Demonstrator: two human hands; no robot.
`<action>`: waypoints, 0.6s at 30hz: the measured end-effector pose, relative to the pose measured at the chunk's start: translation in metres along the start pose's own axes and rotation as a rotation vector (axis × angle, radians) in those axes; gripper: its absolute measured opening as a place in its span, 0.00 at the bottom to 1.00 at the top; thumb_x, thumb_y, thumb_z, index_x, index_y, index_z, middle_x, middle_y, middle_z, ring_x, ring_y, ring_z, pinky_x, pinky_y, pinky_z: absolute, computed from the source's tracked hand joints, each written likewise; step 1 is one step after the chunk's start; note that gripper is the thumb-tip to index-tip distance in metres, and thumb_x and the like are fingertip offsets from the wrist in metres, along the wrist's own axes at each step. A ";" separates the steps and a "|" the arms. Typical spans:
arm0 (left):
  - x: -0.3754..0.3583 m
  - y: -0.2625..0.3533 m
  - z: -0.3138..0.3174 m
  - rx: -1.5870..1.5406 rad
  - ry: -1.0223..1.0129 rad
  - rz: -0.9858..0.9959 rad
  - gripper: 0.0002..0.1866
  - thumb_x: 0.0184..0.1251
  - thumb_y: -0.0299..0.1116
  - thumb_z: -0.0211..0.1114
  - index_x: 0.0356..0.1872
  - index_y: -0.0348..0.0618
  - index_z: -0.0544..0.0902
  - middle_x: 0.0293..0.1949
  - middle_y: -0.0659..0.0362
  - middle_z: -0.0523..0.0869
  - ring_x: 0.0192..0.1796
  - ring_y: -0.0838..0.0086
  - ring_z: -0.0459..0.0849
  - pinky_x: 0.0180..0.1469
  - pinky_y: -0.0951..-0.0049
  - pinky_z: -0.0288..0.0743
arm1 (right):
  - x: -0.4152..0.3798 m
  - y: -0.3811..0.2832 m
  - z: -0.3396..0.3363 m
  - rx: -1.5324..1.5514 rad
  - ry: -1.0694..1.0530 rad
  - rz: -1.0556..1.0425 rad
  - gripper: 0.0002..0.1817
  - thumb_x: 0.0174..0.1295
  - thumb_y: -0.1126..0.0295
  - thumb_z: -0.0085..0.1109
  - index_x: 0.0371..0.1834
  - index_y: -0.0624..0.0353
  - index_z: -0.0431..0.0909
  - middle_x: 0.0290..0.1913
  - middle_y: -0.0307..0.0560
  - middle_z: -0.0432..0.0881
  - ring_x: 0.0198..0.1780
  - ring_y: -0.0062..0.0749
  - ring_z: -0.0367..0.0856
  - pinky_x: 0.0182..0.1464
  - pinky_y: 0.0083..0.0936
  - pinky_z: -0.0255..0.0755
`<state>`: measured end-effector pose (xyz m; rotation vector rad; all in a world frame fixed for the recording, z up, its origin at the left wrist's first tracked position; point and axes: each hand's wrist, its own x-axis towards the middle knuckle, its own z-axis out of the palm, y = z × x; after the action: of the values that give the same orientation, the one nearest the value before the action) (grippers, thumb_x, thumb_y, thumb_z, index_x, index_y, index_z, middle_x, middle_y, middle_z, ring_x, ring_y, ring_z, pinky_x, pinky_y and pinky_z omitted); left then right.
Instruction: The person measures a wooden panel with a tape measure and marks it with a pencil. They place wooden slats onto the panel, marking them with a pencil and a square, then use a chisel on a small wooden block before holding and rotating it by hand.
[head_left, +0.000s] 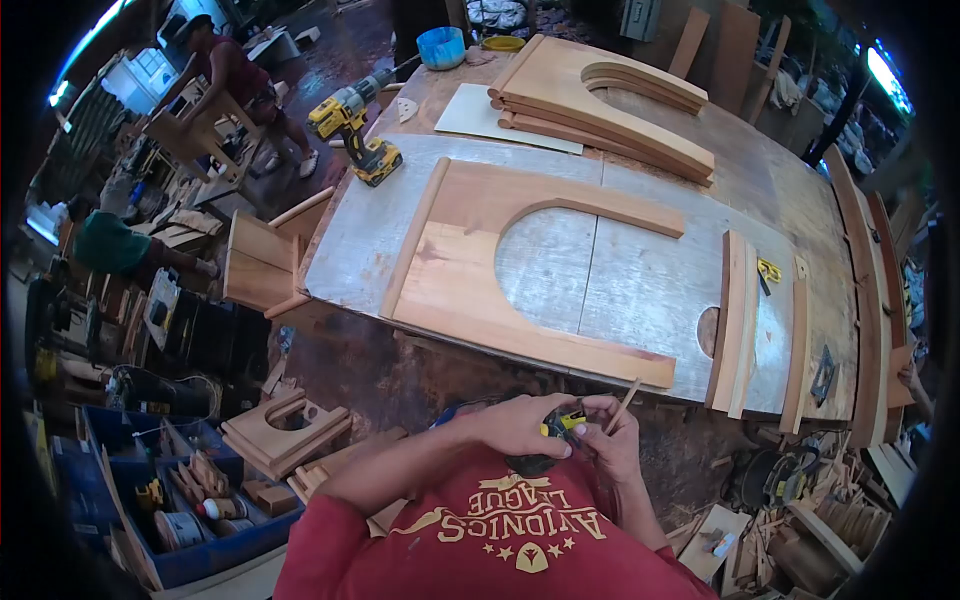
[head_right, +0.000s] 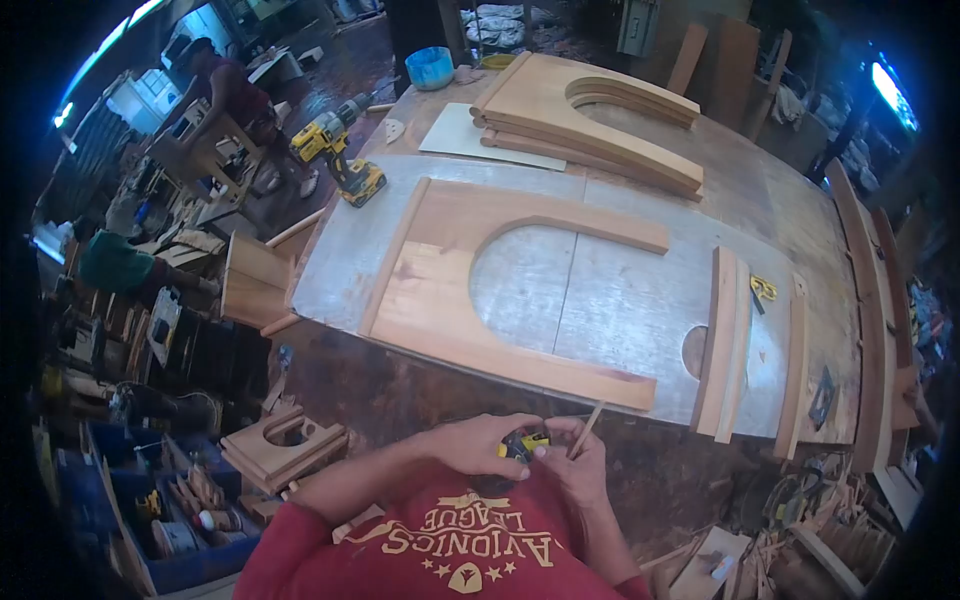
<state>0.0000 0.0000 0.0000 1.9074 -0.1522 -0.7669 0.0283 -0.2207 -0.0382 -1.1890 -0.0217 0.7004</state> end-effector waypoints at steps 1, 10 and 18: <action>-0.003 0.003 -0.007 0.057 -0.038 -0.039 0.41 0.64 0.54 0.69 0.73 0.44 0.69 0.59 0.44 0.86 0.60 0.49 0.85 0.63 0.59 0.77 | 0.001 -0.002 0.010 0.006 0.004 0.018 0.21 0.61 0.76 0.73 0.57 0.64 0.79 0.43 0.43 0.86 0.38 0.21 0.86 0.38 0.14 0.78; -0.037 -0.058 -0.084 0.217 -0.213 -0.274 0.30 0.60 0.51 0.70 0.59 0.45 0.82 0.52 0.47 0.89 0.55 0.57 0.87 0.57 0.61 0.79 | 0.022 -0.012 -0.098 -0.010 0.621 -0.080 0.09 0.64 0.69 0.71 0.44 0.57 0.83 0.23 0.29 0.73 0.17 0.14 0.64 0.18 0.17 0.56; -0.092 -0.121 -0.208 0.407 -0.082 -0.357 0.24 0.59 0.47 0.67 0.55 0.47 0.87 0.51 0.47 0.89 0.55 0.54 0.87 0.59 0.60 0.78 | 0.055 0.014 -0.161 -0.583 0.955 -0.244 0.15 0.66 0.67 0.66 0.45 0.70 0.87 0.38 0.45 0.88 0.41 0.24 0.82 0.44 0.27 0.76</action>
<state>0.0190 0.2568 -0.0077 2.3250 -0.0165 -1.1212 0.1248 -0.3247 -0.1327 -1.9463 0.4465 -0.1614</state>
